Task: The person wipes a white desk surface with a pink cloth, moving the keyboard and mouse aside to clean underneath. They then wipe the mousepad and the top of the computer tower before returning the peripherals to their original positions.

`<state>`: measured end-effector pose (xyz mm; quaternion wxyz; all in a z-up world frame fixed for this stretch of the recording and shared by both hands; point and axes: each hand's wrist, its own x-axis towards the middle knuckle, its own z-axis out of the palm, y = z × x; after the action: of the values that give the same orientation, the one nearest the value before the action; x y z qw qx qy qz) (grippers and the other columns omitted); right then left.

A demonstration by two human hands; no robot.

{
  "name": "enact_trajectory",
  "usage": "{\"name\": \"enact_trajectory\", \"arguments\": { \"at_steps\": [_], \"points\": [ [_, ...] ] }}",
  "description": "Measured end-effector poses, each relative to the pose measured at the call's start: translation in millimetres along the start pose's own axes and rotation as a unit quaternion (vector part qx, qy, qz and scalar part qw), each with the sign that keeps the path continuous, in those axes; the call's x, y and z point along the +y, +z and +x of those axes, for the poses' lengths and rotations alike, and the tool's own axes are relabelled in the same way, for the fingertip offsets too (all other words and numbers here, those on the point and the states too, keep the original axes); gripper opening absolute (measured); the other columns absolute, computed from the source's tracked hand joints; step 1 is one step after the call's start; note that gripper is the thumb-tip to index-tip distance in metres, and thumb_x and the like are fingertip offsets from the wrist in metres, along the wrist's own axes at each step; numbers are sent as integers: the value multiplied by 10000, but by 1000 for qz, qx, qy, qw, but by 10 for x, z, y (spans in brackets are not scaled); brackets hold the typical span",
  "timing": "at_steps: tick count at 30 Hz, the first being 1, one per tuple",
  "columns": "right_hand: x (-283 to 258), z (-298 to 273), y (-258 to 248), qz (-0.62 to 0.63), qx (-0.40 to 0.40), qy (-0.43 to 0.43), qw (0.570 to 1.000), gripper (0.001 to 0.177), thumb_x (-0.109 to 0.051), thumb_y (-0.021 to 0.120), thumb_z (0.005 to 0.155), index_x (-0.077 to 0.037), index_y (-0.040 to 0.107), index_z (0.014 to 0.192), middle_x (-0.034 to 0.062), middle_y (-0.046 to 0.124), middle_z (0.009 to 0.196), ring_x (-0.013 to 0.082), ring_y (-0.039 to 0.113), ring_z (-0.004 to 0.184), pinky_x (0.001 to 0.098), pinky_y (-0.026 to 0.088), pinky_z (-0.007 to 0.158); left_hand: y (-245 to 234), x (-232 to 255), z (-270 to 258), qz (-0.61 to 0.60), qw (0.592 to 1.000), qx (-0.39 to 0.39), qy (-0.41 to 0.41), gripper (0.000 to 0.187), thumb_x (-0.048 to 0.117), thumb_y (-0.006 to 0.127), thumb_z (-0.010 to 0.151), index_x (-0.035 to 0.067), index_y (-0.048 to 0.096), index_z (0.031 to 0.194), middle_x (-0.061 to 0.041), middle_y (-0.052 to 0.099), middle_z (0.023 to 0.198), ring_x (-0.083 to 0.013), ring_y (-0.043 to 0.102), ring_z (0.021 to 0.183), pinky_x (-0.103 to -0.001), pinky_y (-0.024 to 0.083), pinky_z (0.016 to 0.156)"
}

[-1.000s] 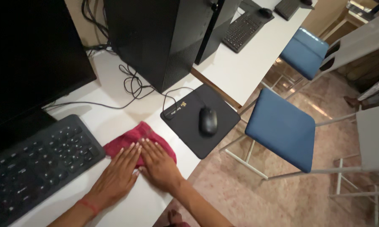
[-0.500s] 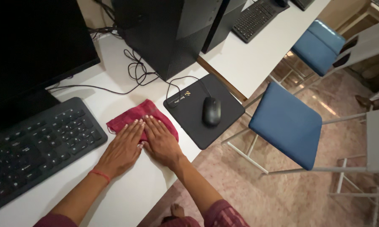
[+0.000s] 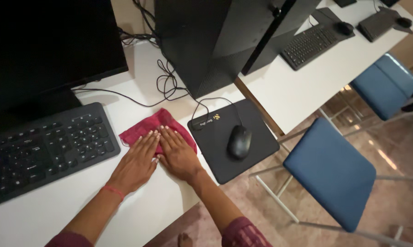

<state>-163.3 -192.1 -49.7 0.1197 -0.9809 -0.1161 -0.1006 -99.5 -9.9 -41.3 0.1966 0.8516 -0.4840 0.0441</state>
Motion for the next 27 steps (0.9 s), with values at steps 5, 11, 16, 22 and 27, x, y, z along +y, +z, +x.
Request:
{"name": "enact_trajectory", "arguments": {
  "at_steps": [5,11,16,22,27],
  "points": [
    [-17,-37,24,1,1,2,1000,660,-351,492,1031,69,388,1529,239,334,1649,350,263,1563,445,188,1285,-52,109,-11,-12,999,-16,-27,722,263,545,918,-34,298,1528,-192,319,1601,-271,265,1504,-405,173,1239],
    [22,-43,84,-15,13,-15,1000,661,-368,475,1045,72,384,1530,240,332,1650,350,257,1569,451,179,1287,-93,245,-2,11,998,-16,-62,788,268,592,861,-7,287,1533,-162,313,1607,-249,257,1504,-394,163,1243],
    [28,-24,104,-31,-9,-23,999,673,-377,480,1031,69,378,1524,243,327,1636,353,249,1558,456,166,1276,-132,339,-65,26,996,-23,-87,819,299,607,849,-6,279,1535,-159,304,1609,-244,251,1506,-385,160,1245],
    [-104,-100,76,-15,-24,-36,999,673,-367,496,1017,72,387,1516,245,339,1631,352,249,1556,453,169,1272,-132,435,-240,28,993,-24,-110,825,331,605,870,-17,267,1538,-173,292,1615,-249,248,1510,-390,145,1250],
    [-273,-160,80,-1,-31,-48,998,686,-383,517,1004,74,401,1503,252,344,1627,356,260,1551,448,178,1276,-156,413,-475,7,995,-8,-97,908,438,632,845,-34,259,1525,-203,285,1599,-274,240,1497,-395,145,1232]
  ]
}}
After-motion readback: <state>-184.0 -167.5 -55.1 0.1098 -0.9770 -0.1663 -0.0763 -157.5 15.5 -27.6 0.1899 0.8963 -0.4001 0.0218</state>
